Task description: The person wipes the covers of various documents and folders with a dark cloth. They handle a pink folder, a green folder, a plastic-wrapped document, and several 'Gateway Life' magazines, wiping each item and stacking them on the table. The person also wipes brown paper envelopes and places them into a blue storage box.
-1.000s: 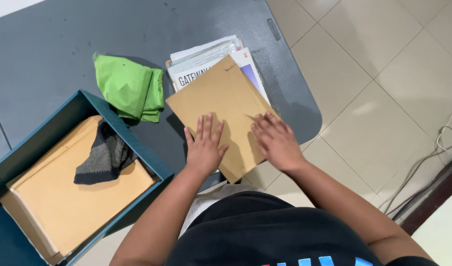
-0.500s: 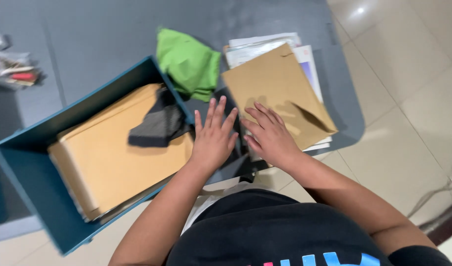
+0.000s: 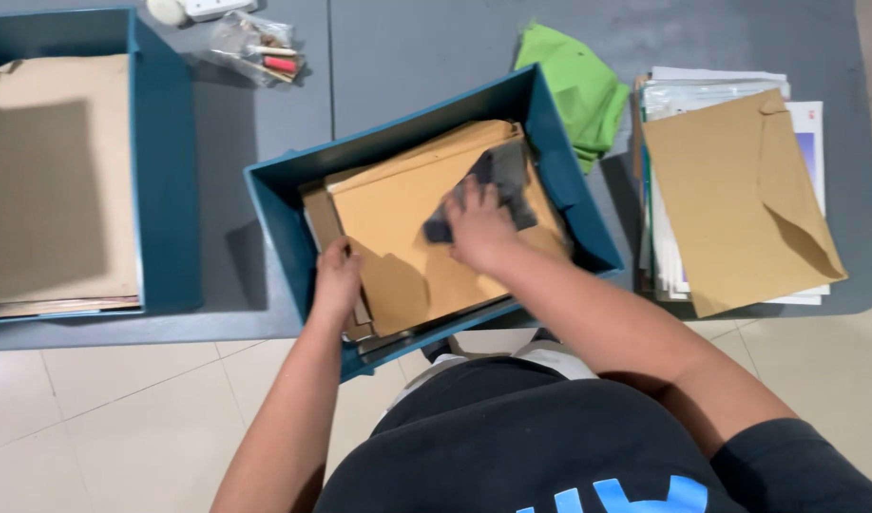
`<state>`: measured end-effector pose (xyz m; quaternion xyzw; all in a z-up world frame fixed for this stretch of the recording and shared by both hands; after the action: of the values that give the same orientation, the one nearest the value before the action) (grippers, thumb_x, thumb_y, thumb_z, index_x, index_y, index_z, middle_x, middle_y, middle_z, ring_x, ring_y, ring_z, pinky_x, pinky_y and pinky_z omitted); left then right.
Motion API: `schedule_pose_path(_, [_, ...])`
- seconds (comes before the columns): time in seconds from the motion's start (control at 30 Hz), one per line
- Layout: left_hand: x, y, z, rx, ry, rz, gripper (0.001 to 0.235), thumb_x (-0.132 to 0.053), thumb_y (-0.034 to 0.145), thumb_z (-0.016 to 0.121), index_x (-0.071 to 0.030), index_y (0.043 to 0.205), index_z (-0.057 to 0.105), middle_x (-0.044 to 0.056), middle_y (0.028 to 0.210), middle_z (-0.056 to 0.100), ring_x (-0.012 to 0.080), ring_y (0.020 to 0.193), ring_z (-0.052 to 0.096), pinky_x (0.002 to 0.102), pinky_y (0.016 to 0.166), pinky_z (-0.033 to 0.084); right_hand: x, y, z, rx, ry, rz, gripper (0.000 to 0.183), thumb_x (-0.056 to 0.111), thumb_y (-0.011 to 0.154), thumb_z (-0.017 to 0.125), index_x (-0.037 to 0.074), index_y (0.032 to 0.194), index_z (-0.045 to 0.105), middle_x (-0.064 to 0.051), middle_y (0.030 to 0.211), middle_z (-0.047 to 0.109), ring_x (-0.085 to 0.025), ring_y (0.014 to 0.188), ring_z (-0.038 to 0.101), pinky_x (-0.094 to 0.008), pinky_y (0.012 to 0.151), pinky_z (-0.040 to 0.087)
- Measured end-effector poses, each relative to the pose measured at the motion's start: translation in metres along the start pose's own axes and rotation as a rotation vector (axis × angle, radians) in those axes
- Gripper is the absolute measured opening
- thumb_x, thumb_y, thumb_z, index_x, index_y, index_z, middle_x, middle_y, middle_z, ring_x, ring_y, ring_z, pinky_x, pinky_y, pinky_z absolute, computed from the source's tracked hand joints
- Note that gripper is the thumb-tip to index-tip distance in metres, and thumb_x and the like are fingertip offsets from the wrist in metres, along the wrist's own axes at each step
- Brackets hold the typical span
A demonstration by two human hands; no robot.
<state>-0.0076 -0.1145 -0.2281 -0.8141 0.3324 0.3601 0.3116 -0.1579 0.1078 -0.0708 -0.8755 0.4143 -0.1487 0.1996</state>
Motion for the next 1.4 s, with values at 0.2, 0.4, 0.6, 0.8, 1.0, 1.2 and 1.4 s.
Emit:
schedule_pose_path(0.2, [-0.028,-0.013,-0.002,0.032,-0.293,-0.124,0.044,-0.016,0.096,0.067,-0.001,0.136,0.054,0.015,0.124,0.067,0.0227,0.112,0.065,0.033,0.094,0.052,0.096,-0.043,0.011,0.033,-0.049,-0.664,0.059,0.039,0.077,0.081,0.016,0.128,0.064,-0.015,0.153,0.041,-0.037,0.141,0.037,-0.056,0.106,0.041])
schedule_pose_path(0.4, [-0.049,-0.021,0.006,0.254,-0.537,-0.226,0.046,-0.019,0.098,0.065,-0.005,0.140,0.052,0.013,0.115,0.069,0.0229,0.093,0.060,0.035,0.076,0.051,-0.037,-0.007,0.007,-0.191,0.272,-0.283,0.048,0.017,0.069,0.081,0.019,0.116,0.076,-0.005,0.150,0.053,-0.034,0.138,0.046,-0.045,0.114,0.039])
schedule_pose_path(0.6, [-0.066,-0.031,0.029,0.631,-0.746,-0.141,0.054,-0.039,0.102,0.059,-0.004,0.143,0.055,0.012,0.133,0.067,0.0243,0.121,0.061,0.036,0.098,0.050,-0.099,0.010,0.057,-0.259,0.600,-0.106,0.047,0.027,0.092,0.074,0.009,0.134,0.062,-0.012,0.152,0.051,-0.036,0.142,0.045,-0.043,0.119,0.035])
schedule_pose_path(0.8, [-0.193,-0.081,-0.008,1.044,-0.971,-0.043,0.084,-0.069,0.098,0.024,-0.009,0.154,0.043,0.016,0.149,0.049,0.0276,0.139,0.049,0.048,0.108,0.047,0.004,-0.071,-0.059,-0.394,0.907,-0.280,0.096,0.025,0.081,0.082,0.000,0.154,0.026,-0.022,0.145,0.046,-0.033,0.138,0.045,-0.040,0.112,0.038])
schedule_pose_path(1.0, [-0.174,-0.023,-0.038,0.135,-0.636,0.434,0.076,-0.052,0.105,0.055,-0.009,0.162,0.031,0.011,0.164,0.039,0.0285,0.154,0.036,0.048,0.125,0.032,-0.069,-0.119,-0.109,-0.360,1.932,-0.393,0.061,0.009,0.096,0.072,-0.007,0.146,0.041,-0.019,0.136,0.062,-0.034,0.124,0.065,-0.052,0.110,0.052])
schedule_pose_path(1.2, [-0.200,-0.061,0.010,0.631,-0.751,-0.193,0.068,-0.049,0.097,0.043,-0.027,0.160,0.028,-0.001,0.160,0.036,0.0231,0.148,0.029,0.048,0.109,0.029,-0.010,-0.086,-0.064,-0.078,1.259,0.039,0.079,0.027,0.092,0.064,0.013,0.162,0.029,-0.013,0.130,0.065,-0.031,0.108,0.069,-0.051,0.092,0.052])
schedule_pose_path(1.4, [-0.204,-0.049,0.000,0.833,-1.229,0.002,0.068,-0.053,0.108,0.037,-0.003,0.151,0.051,-0.004,0.165,0.034,0.0240,0.152,0.032,0.054,0.117,0.043,-0.009,-0.056,-0.029,-0.612,0.881,-0.085,0.100,0.019,0.077,0.075,0.004,0.159,0.020,-0.024,0.137,0.058,-0.039,0.123,0.060,-0.045,0.100,0.052])
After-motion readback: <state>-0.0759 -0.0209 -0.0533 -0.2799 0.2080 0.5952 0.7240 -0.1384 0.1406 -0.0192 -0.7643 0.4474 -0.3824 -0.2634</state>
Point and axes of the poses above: each hand's wrist, its own y-axis towards the middle knuckle, its own z-axis out of the palm, x = y × z, the point moved 3 cm from there along y, towards the middle knuckle
